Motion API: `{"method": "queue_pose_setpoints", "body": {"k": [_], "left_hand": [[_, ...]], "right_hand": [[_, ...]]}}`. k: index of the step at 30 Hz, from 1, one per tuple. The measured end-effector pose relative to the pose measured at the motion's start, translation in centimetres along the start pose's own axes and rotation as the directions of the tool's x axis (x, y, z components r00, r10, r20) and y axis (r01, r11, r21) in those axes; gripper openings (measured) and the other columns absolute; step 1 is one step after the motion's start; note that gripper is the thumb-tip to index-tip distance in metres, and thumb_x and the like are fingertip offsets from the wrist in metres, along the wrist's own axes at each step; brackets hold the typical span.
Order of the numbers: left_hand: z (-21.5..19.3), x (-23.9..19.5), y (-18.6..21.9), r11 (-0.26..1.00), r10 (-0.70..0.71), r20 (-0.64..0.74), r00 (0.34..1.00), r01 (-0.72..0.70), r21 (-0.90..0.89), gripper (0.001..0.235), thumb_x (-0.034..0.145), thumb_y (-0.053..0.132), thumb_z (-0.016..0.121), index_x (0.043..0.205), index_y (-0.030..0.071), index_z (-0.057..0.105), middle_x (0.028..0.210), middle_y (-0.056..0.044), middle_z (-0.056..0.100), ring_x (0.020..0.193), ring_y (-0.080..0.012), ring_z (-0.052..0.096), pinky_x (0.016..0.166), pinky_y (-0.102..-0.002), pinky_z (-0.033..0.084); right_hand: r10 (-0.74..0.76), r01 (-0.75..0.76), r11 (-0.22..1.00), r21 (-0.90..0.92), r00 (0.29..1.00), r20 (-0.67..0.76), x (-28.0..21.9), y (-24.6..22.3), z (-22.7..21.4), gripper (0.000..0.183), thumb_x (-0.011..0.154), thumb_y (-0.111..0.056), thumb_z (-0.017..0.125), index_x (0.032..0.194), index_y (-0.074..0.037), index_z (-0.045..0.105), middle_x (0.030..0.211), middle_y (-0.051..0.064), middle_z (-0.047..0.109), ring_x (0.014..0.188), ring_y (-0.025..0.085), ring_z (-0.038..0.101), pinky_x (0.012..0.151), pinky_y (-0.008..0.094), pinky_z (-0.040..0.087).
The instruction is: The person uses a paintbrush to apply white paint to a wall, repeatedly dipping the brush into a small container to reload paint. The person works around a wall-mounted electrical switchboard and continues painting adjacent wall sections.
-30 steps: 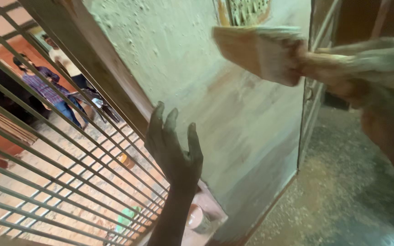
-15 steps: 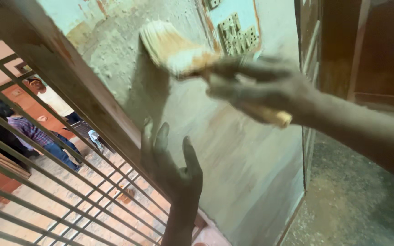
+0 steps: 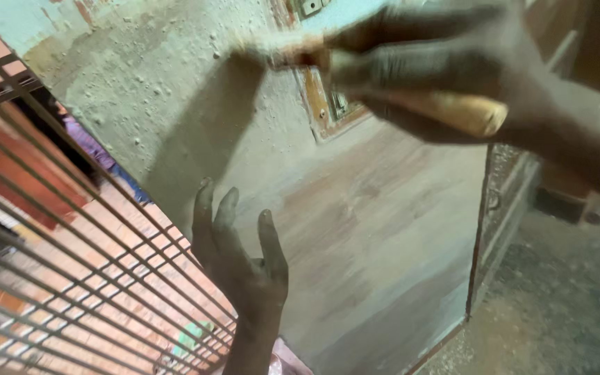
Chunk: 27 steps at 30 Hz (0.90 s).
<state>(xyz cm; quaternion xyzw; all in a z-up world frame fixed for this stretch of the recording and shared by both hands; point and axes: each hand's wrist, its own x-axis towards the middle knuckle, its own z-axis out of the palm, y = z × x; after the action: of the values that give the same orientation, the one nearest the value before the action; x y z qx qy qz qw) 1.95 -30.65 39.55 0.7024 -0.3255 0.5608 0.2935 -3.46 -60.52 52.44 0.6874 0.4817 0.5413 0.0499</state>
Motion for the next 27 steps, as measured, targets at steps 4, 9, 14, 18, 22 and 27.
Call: {"method": "queue_pose_setpoints", "body": {"k": [4,9,14,18,22,27], "left_hand": [[0.2,0.4,2.9,0.995,-0.061,0.031,0.998,0.058,0.075,0.042,0.094,0.012,0.072,0.131,0.001,0.054,0.146,-0.025,0.053,0.132,-0.0407,0.056,0.109,-0.048,0.044],[0.5,0.6,4.6,0.996,-0.076,-0.013,0.997,0.076,0.053,0.037,0.098,0.008,0.067,0.131,-0.001,0.055,0.147,-0.025,0.052,0.138,-0.0419,0.054,0.115,-0.049,0.044],[0.1,-0.1,4.4,0.991,-0.131,-0.022,0.991,0.131,-0.028,0.034,0.100,0.007,0.060,0.132,-0.004,0.055,0.147,-0.027,0.050,0.140,-0.0414,0.052,0.118,-0.048,0.043],[-0.2,0.4,2.9,0.994,-0.094,-0.038,0.995,0.092,-0.058,0.033,0.101,0.008,0.061,0.130,-0.004,0.055,0.146,-0.027,0.051,0.139,-0.0411,0.051,0.119,-0.050,0.040],[-0.5,0.2,2.1,0.985,-0.148,-0.034,0.988,0.143,-0.100,0.031,0.103,0.011,0.062,0.131,-0.002,0.056,0.147,-0.024,0.053,0.139,-0.0396,0.053,0.117,-0.048,0.042],[-2.3,-0.6,0.9,0.981,-0.138,-0.056,0.989,0.129,-0.142,0.033,0.104,0.011,0.061,0.133,-0.001,0.055,0.148,-0.023,0.052,0.143,-0.0395,0.051,0.121,-0.048,0.039]], "right_hand": [[-0.063,0.066,0.997,0.028,0.995,-0.073,-0.5,2.1,-0.5,0.024,0.115,-0.010,0.065,0.137,-0.001,0.065,0.127,0.018,0.069,0.106,0.023,0.074,0.086,0.030,0.065],[0.129,-0.114,0.989,-0.096,0.977,0.170,-1.8,-1.1,2.6,0.026,0.101,-0.005,0.072,0.126,-0.008,0.073,0.128,0.021,0.071,0.066,0.019,0.071,0.044,0.026,0.056],[0.097,-0.112,0.993,0.044,0.960,0.264,-5.0,-5.6,2.9,0.036,0.086,-0.008,0.065,0.120,-0.018,0.072,0.134,0.007,0.070,0.084,0.020,0.076,0.060,0.030,0.066],[0.122,-0.162,0.976,0.147,0.961,0.250,-3.3,-5.1,1.2,0.023,0.093,-0.011,0.073,0.117,-0.009,0.074,0.125,0.014,0.073,0.086,0.022,0.077,0.058,0.028,0.065],[0.039,-0.037,0.999,-0.022,0.995,0.093,0.5,-1.8,0.4,0.016,0.100,-0.011,0.078,0.115,-0.006,0.075,0.117,0.018,0.074,0.095,0.027,0.077,0.072,0.033,0.066],[0.014,-0.023,0.993,-0.117,0.997,-0.081,1.3,-0.9,0.4,0.017,0.111,-0.010,0.073,0.128,-0.006,0.069,0.125,0.018,0.069,0.106,0.029,0.074,0.086,0.035,0.065]]}}
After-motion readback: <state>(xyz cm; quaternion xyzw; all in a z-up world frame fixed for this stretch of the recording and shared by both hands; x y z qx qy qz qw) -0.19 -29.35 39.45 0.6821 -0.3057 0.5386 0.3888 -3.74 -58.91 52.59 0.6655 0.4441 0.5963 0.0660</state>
